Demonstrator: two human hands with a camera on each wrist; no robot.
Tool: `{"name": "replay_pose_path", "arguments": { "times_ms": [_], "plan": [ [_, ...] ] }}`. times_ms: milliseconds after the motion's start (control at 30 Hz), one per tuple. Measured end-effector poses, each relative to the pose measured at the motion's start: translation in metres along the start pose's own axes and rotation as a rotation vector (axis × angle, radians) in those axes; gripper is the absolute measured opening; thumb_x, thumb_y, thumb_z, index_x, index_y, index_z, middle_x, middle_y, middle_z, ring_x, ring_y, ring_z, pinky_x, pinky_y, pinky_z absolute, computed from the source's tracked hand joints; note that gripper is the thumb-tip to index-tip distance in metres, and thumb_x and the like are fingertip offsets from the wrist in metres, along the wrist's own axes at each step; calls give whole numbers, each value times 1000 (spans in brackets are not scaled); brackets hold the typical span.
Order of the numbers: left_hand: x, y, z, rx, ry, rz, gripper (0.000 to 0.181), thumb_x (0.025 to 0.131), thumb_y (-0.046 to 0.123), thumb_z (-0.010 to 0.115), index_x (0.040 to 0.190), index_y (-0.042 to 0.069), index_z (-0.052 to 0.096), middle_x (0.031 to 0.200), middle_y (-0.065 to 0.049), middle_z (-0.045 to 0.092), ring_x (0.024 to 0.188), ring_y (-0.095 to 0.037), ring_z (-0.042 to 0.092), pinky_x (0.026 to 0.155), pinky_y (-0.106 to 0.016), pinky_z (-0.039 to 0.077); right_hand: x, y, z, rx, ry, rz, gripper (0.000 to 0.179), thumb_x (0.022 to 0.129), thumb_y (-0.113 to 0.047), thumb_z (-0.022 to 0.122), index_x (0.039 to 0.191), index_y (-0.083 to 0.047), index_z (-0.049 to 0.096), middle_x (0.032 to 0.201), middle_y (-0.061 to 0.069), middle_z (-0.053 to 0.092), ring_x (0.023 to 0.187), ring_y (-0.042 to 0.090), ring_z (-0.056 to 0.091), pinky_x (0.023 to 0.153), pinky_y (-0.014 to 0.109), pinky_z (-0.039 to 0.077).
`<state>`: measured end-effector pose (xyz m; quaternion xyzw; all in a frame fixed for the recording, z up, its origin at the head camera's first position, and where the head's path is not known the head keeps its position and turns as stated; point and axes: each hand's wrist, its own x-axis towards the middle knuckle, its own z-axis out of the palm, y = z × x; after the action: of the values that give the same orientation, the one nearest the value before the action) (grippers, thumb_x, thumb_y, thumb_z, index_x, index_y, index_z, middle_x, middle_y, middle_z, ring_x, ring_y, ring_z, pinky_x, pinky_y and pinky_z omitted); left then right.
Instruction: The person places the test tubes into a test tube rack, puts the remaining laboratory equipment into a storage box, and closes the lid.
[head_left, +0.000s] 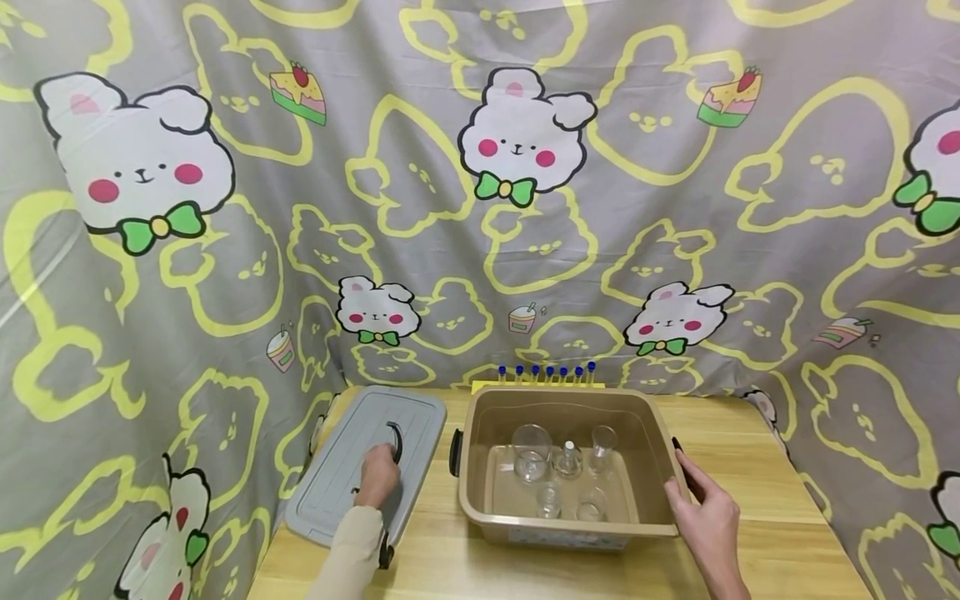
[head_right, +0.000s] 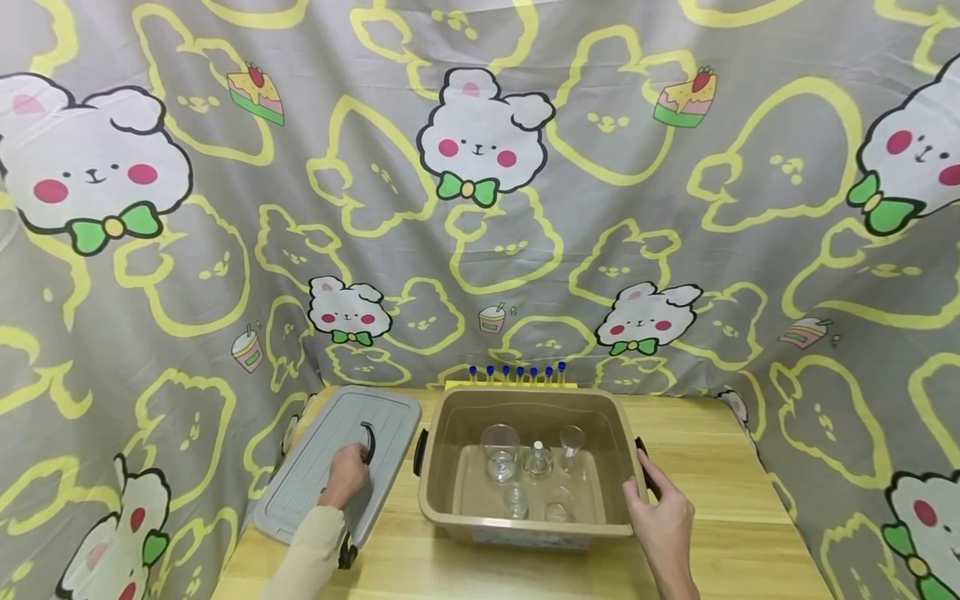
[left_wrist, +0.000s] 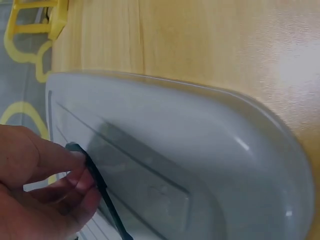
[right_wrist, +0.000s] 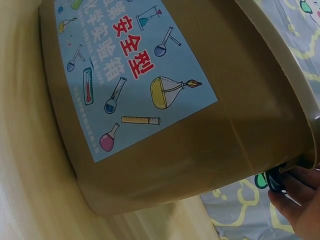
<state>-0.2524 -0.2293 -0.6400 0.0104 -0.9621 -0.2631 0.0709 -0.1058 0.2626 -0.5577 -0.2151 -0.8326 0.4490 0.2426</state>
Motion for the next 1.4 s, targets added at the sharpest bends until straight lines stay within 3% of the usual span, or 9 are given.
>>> {"name": "replay_pose_path", "arguments": {
  "times_ms": [200,400,500,667,933,1067,1167,1267,1400],
  "plan": [
    [6,5,3,57,-19,-21,12,74,-13,62,72,-1,60,74,-20,63,76,-46,66,66,-56,55,1,0,-2,-18,-15,19,43,88,-10,71,131,-13,72,116,14,73,105,-4,57,79,-3,37],
    [7,3,5,58,-35,-65,9,78,-11,60,76,-2,59,76,-21,63,75,-46,66,63,-56,55,1,-1,-1,-20,-20,-1,43,88,-8,70,131,-11,72,115,17,72,114,25,62,79,-5,34],
    [5,1,5,48,-25,-81,11,78,-11,59,76,0,60,77,-20,64,77,-46,66,63,-56,55,1,-1,-1,-15,-21,-12,43,88,-8,70,131,-10,72,114,18,72,115,30,62,79,-6,33],
    [0,0,4,40,5,-72,15,78,-12,59,74,2,59,75,-19,64,77,-45,66,63,-55,54,1,0,-2,-8,-23,-7,42,88,-9,71,130,-11,72,115,17,72,111,12,61,80,-6,33],
    [-1,-2,5,56,32,-100,16,77,-9,62,70,5,57,71,-16,63,73,-42,65,59,-54,52,1,-1,-2,0,-26,6,42,88,-9,71,131,-12,72,114,17,73,108,7,61,80,-5,34],
    [-3,-4,6,32,48,-89,18,81,-12,58,71,3,59,74,-18,64,76,-45,66,61,-56,53,0,0,-2,3,-26,3,42,88,-9,71,130,-12,72,114,16,73,102,-9,56,80,-6,34],
    [-4,-4,4,17,69,-76,21,83,-13,55,70,3,61,76,-20,66,77,-47,67,63,-57,53,1,1,-2,6,-23,4,43,88,-9,71,130,-13,72,114,16,73,100,-13,53,80,-6,34],
    [-5,-3,0,13,89,-66,22,82,-12,54,69,3,63,76,-22,68,77,-47,67,63,-58,53,1,1,-1,-1,-21,4,43,88,-8,71,130,-12,72,114,16,73,104,-5,58,81,-5,35],
    [-5,-3,-6,17,86,-75,21,82,-12,53,74,1,67,77,-21,68,76,-45,67,63,-57,54,0,0,-1,-7,-22,-7,43,88,-8,71,130,-10,72,114,17,72,109,18,63,79,-4,36]
  ]
}}
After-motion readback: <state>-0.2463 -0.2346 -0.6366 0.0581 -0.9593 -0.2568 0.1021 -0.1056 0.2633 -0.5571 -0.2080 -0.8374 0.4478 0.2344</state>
